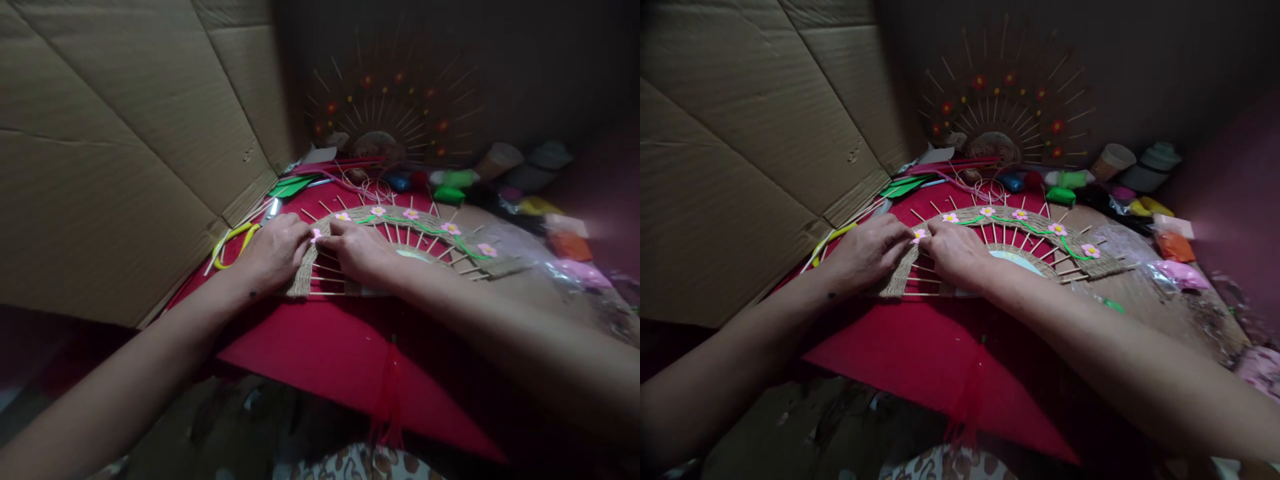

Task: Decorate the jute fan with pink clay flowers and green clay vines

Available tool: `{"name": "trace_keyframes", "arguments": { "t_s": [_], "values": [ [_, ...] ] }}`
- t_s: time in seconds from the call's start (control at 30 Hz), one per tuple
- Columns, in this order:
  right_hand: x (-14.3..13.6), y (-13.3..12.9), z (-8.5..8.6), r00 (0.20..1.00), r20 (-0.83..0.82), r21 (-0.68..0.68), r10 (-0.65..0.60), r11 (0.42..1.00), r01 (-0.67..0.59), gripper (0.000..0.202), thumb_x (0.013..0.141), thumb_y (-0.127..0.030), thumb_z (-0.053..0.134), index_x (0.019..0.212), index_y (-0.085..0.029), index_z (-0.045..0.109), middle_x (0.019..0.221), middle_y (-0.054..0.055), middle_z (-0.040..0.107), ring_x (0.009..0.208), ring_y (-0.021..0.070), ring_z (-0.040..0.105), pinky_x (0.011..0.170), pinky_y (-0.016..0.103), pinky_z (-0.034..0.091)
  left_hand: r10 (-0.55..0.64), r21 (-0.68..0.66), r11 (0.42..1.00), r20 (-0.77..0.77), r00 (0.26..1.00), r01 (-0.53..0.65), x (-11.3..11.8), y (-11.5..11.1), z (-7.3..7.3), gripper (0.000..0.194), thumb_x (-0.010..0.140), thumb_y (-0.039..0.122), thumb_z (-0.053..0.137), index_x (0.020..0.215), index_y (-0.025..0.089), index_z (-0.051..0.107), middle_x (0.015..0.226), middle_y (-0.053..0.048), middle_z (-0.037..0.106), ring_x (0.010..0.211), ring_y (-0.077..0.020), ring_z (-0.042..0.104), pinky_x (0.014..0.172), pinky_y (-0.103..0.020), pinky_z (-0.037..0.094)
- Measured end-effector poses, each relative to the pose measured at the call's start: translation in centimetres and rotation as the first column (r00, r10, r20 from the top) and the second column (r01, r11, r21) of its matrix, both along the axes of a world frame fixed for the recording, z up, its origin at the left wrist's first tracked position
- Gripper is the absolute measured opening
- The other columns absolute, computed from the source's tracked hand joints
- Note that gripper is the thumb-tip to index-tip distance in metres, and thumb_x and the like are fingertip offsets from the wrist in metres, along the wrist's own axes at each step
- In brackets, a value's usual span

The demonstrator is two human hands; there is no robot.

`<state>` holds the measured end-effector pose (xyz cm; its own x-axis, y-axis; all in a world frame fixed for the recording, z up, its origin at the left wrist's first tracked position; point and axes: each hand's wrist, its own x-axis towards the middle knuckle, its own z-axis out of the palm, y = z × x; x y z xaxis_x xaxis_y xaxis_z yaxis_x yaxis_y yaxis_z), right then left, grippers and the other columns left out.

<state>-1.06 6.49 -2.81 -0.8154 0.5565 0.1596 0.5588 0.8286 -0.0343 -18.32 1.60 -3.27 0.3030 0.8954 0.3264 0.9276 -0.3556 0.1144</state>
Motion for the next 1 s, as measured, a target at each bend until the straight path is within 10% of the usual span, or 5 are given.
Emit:
{"name": "trace_keyframes", "arguments": {
  "t_s": [1.0],
  "values": [
    [1.3,1.0,0.5,0.998,0.026,-0.017,-0.052,0.998,0.053,0.031,0.082,-0.014,0.044,0.092,-0.022,0.072,0.087,0.007,0.057,0.07,0.0154,0.045,0.054,0.031,0.021,-0.11,0.055,0.991,-0.211,0.971,0.124,0.2,0.3,-1.1,0.028,0.093,0.025,0.039,0.097,0.018,0.066,0.079,-0.006,0.048,0.074,-0.0186,0.041,0.065,-0.031,0.031]
  ]
}}
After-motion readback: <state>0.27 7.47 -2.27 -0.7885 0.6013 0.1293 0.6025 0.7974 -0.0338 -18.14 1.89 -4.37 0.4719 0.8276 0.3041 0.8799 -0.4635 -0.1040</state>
